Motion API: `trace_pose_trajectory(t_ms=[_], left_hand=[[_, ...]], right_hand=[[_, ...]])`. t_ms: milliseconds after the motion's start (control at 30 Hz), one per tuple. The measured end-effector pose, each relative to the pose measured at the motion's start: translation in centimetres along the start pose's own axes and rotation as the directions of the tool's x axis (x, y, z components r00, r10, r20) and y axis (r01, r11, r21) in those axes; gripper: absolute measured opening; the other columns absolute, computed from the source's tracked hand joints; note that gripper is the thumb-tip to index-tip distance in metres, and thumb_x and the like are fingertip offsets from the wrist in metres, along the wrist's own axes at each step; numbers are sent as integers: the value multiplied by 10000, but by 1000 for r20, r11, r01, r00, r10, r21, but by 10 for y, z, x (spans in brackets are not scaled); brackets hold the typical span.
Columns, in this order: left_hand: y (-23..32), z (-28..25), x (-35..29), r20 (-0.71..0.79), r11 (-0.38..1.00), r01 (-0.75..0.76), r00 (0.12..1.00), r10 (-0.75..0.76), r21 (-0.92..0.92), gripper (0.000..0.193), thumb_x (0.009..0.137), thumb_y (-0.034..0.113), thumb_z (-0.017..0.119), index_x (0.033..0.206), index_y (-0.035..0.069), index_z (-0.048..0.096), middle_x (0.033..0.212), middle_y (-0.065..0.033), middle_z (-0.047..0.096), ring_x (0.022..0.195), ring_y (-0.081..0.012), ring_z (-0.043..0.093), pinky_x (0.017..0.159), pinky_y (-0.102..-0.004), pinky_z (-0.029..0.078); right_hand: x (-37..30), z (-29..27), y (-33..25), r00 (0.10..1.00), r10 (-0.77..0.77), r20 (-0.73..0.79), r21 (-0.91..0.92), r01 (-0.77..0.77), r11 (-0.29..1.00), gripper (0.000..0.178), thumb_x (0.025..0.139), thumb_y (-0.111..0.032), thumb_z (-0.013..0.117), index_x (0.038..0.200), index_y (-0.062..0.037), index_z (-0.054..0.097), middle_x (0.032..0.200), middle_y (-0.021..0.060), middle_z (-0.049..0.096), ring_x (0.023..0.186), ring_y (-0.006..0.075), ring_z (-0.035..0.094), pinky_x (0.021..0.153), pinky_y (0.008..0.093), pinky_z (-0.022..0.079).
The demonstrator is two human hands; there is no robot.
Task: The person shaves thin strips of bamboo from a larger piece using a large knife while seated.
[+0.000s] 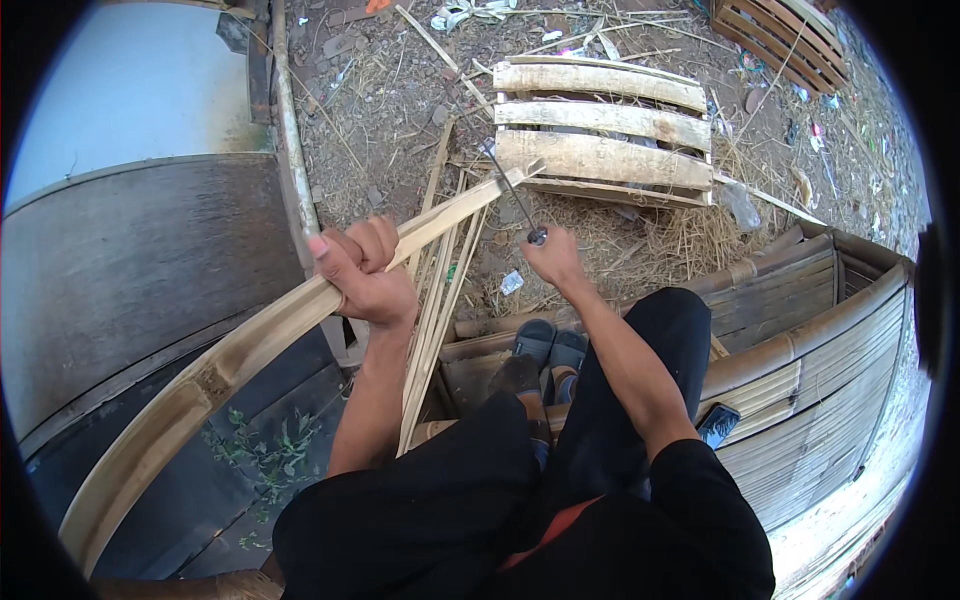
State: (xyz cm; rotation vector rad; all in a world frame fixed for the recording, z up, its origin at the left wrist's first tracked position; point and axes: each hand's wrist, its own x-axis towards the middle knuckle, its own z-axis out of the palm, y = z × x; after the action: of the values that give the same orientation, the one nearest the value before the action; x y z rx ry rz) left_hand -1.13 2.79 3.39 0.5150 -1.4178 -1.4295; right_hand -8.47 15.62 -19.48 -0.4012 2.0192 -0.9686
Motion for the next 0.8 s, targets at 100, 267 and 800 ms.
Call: trace_pose_trajectory(t_ms=[100,267,800], left_hand=[[0,-11,-5,63,998,-16,998,19,-59,487,1032,295,358,594,145,205,471,31,165,427,-86,124,444,-288,163],[-2,-18,-16,141,999,-39,989,44,-36,485,1028,279,363,588,142,211,463,29,180,411,-83,135,440,-287,168],[5,-8,-23,300,996,-69,950,86,-65,474,1033,283,332,598,125,224,466,13,199,415,-102,152,463,-296,196]], right_hand=[[-12,-2,-31,985,-151,87,65,146,987,380,713,-319,642,938,-16,689,816,241,665,833,403,651,774,446,518],[8,-15,28,999,19,44,-157,-12,987,358,709,-299,633,900,-1,692,830,259,662,846,415,648,773,451,521],[34,-39,84,950,304,-73,-292,-312,904,406,722,-324,647,1008,-40,694,915,277,660,929,414,640,830,447,519]])
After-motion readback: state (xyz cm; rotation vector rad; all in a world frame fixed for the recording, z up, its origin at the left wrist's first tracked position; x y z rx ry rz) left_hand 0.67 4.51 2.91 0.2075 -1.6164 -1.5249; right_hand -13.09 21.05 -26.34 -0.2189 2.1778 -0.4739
